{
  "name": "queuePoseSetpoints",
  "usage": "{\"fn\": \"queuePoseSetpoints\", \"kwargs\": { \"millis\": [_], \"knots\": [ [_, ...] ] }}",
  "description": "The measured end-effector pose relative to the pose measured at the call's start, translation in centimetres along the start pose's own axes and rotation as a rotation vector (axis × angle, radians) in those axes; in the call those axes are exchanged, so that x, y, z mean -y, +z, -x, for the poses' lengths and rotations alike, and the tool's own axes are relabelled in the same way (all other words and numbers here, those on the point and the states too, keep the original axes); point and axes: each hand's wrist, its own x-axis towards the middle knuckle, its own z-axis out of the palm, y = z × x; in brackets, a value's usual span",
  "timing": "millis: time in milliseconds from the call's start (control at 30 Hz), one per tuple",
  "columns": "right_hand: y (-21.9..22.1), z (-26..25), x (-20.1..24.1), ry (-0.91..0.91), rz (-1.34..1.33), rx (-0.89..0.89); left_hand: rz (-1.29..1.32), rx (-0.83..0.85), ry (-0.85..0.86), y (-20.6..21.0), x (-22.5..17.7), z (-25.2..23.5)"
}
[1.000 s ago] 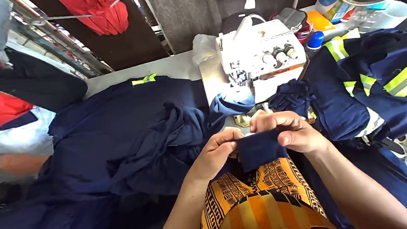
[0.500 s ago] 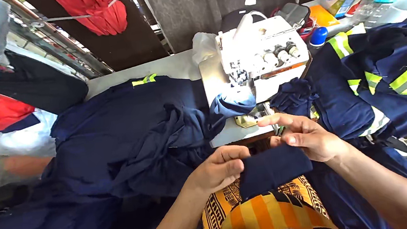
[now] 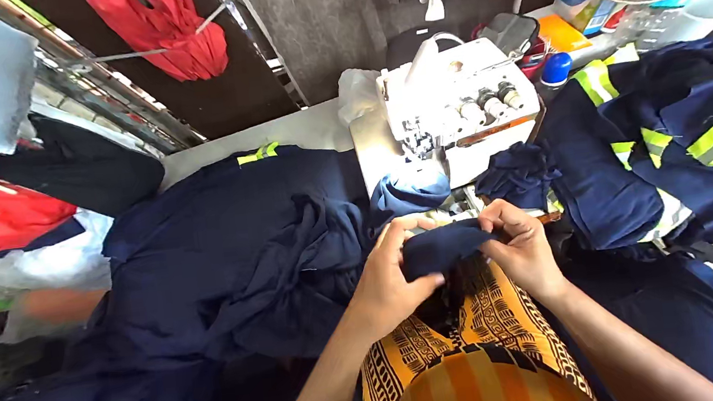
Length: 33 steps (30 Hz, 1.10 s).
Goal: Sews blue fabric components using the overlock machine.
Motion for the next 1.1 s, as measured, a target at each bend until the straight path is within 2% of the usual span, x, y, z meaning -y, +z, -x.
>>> {"fn": "queuePoseSetpoints", "kwargs": {
  "millis": [67, 133, 200, 300, 433, 500, 633, 900, 1000, 1100],
  "knots": [
    [-0.1, -0.8, -0.5, -0.093, 0.111, -0.005, -0.129, -0.163, 0.038, -0.2, 0.1, -1.5],
    [0.1, -1.7, -0.6, -0.122, 0.076, -0.016, -0.198, -0.160, 0.152, -1.5, 0.2, -3.0],
    [0.7, -2.6, -0.5, -0.043, 0.007, -0.039, -0.334, -0.123, 0.240, -2.7, -0.3, -4.8],
    [2.0, -4.5, -1.8, 0.156, -0.047, -0.156, -0.530, -0.118, 0.180, -3.6, -0.8, -8.6],
    [3.7, -5.4, -5.2, 0.318, -0.103, -0.238, -0.698, -0.186, 0.171, -3.0, 3.8, -12.6],
    [4.1, -4.7, -6.2, 0.302, -0.096, -0.211, -0.762, -0.190, 0.166, -3.0, 5.1, -12.8],
    [4.6, -3.6, -7.4, 0.244, -0.135, -0.216, -0.802, -0.175, 0.151, -3.0, 4.9, -11.7],
    [4.8, -3.8, -7.5, 0.205, -0.183, -0.231, -0.770, -0.214, 0.149, -3.0, 6.1, -12.5],
    [4.4, -3.6, -7.1, 0.172, -0.097, -0.161, -0.768, -0.188, 0.120, -2.9, 6.1, -12.7],
    [3.6, -3.8, -6.5, 0.170, 0.146, -0.018, -0.802, -0.195, 0.102, -2.6, 5.8, -12.9]
  ]
}}
